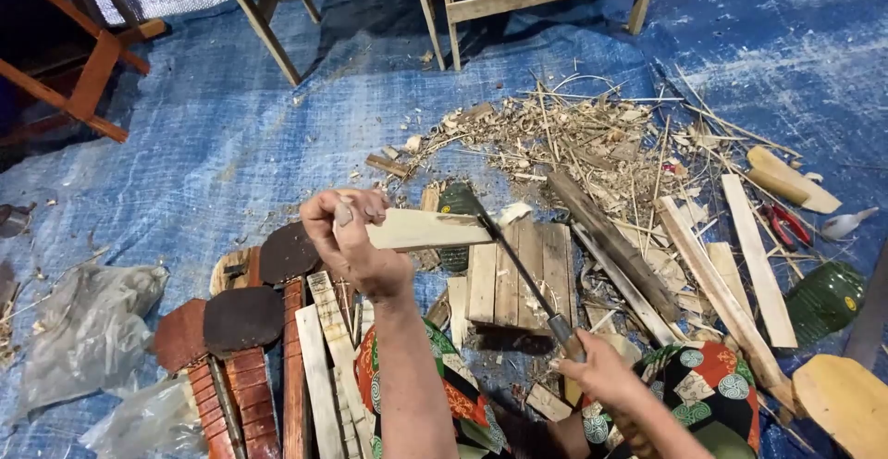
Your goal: Shaping a wooden component using a drawknife in a workshop environment.
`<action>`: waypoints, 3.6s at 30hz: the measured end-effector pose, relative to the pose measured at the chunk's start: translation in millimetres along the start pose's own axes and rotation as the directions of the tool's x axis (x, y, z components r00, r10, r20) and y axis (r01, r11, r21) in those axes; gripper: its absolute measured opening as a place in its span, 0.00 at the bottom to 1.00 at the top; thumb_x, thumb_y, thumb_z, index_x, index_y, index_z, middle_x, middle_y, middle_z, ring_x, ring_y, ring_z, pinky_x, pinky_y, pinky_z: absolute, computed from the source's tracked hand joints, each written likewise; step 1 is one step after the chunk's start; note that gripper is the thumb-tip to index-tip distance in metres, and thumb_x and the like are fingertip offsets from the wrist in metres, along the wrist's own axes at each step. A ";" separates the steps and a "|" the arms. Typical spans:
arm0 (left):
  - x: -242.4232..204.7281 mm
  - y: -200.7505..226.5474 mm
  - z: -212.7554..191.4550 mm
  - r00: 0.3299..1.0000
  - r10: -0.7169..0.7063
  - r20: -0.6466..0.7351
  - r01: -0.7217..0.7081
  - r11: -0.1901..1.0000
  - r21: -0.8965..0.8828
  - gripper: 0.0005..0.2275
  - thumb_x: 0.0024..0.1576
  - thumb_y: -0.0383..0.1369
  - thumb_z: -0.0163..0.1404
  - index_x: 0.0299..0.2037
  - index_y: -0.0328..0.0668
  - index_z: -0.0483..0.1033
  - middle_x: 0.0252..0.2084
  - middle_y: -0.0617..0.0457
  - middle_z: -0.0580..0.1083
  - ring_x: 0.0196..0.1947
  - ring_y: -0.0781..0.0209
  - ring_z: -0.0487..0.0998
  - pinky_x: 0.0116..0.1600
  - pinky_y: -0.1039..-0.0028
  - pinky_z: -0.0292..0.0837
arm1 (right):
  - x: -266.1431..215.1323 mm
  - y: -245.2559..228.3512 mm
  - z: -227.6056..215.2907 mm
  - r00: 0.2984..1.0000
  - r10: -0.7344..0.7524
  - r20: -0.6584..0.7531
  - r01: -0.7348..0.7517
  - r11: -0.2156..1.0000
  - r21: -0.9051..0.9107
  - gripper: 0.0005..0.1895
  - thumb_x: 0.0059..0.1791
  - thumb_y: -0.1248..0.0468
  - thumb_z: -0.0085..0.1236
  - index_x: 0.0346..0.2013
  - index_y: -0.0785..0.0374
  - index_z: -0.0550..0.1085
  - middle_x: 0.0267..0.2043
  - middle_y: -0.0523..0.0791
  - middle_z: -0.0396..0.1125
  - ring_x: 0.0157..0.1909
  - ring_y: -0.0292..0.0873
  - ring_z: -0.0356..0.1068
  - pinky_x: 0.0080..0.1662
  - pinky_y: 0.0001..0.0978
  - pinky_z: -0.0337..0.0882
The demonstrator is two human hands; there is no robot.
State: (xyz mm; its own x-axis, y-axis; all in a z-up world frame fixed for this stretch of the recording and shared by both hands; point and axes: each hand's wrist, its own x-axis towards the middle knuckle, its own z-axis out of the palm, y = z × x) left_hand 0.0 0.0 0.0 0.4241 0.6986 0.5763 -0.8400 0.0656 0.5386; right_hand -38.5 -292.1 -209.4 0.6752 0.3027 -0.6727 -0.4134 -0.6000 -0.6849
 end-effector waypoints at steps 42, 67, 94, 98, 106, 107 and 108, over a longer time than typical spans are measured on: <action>-22.4 31.7 25.0 0.981 0.051 0.186 -0.064 0.996 0.062 0.04 0.59 0.29 0.39 0.39 0.53 0.58 0.30 0.61 0.63 0.28 0.70 0.62 0.36 0.78 0.62 | 20.3 57.6 -11.9 0.974 -0.082 0.211 -0.045 0.844 0.535 0.15 0.46 0.75 0.69 0.38 0.72 0.68 0.16 0.49 0.63 0.13 0.42 0.61 0.16 0.31 0.64; 10.4 92.8 -7.9 0.983 -0.001 0.181 0.056 0.952 -0.300 0.08 0.60 0.42 0.47 0.38 0.53 0.77 0.25 0.60 0.68 0.22 0.71 0.65 0.27 0.78 0.63 | -32.0 25.9 -32.5 0.927 0.145 -0.346 -0.119 0.988 0.094 0.20 0.48 0.62 0.63 0.54 0.62 0.72 0.48 0.53 0.73 0.32 0.47 0.69 0.34 0.37 0.70; -5.3 -27.5 -4.2 0.803 -0.596 -0.009 0.560 0.760 -0.330 0.24 0.65 0.56 0.31 0.45 0.45 0.72 0.29 0.54 0.74 0.29 0.62 0.77 0.32 0.71 0.77 | -100.8 -1.7 -59.6 0.820 -0.480 -0.312 0.521 0.400 0.754 0.20 0.45 0.76 0.54 0.53 0.77 0.71 0.32 0.62 0.74 0.29 0.54 0.76 0.28 0.38 0.78; -43.5 -69.6 -12.3 0.930 -0.346 -0.122 0.353 0.755 0.553 0.13 0.63 0.33 0.41 0.57 0.43 0.60 0.50 0.49 0.67 0.43 0.59 0.70 0.45 0.73 0.71 | -101.0 -12.2 -65.4 0.837 -0.323 -0.441 0.540 0.364 0.759 0.22 0.49 0.73 0.49 0.57 0.82 0.66 0.38 0.63 0.70 0.34 0.55 0.73 0.34 0.41 0.76; -158.9 -39.3 13.2 0.600 -0.244 0.762 -0.358 0.770 0.528 0.11 0.50 0.24 0.58 0.43 0.48 0.79 0.46 0.56 0.77 0.53 0.58 0.75 0.66 0.61 0.65 | -88.8 -9.6 -65.1 0.883 -0.253 -0.395 0.448 0.211 0.868 0.19 0.48 0.74 0.50 0.52 0.84 0.65 0.38 0.64 0.71 0.35 0.51 0.75 0.34 0.30 0.77; -170.1 -46.9 10.6 0.534 -0.233 0.812 -0.392 0.783 0.482 0.14 0.54 0.29 0.57 0.51 0.51 0.75 0.53 0.55 0.73 0.60 0.55 0.70 0.70 0.58 0.63 | -86.8 -5.7 -64.9 0.889 -0.249 -0.384 0.432 0.185 0.883 0.14 0.49 0.74 0.49 0.47 0.80 0.65 0.38 0.64 0.71 0.35 0.52 0.75 0.34 0.29 0.78; -181.3 -54.2 8.1 0.466 -0.219 0.857 -0.422 0.797 0.433 0.18 0.58 0.34 0.56 0.59 0.55 0.70 0.60 0.53 0.69 0.66 0.51 0.65 0.74 0.54 0.60 | -85.0 -2.0 -64.7 0.895 -0.245 -0.373 0.416 0.158 0.896 0.08 0.50 0.74 0.48 0.43 0.76 0.65 0.39 0.64 0.71 0.35 0.52 0.76 0.33 0.27 0.78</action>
State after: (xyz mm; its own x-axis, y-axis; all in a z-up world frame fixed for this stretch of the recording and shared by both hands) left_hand -28.6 -136.0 -128.7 0.6719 -0.2998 0.6772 -0.7015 -0.5508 0.4522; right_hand -55.6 -364.5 -132.7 0.9332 0.1417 -0.3302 -0.3314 0.6944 -0.6387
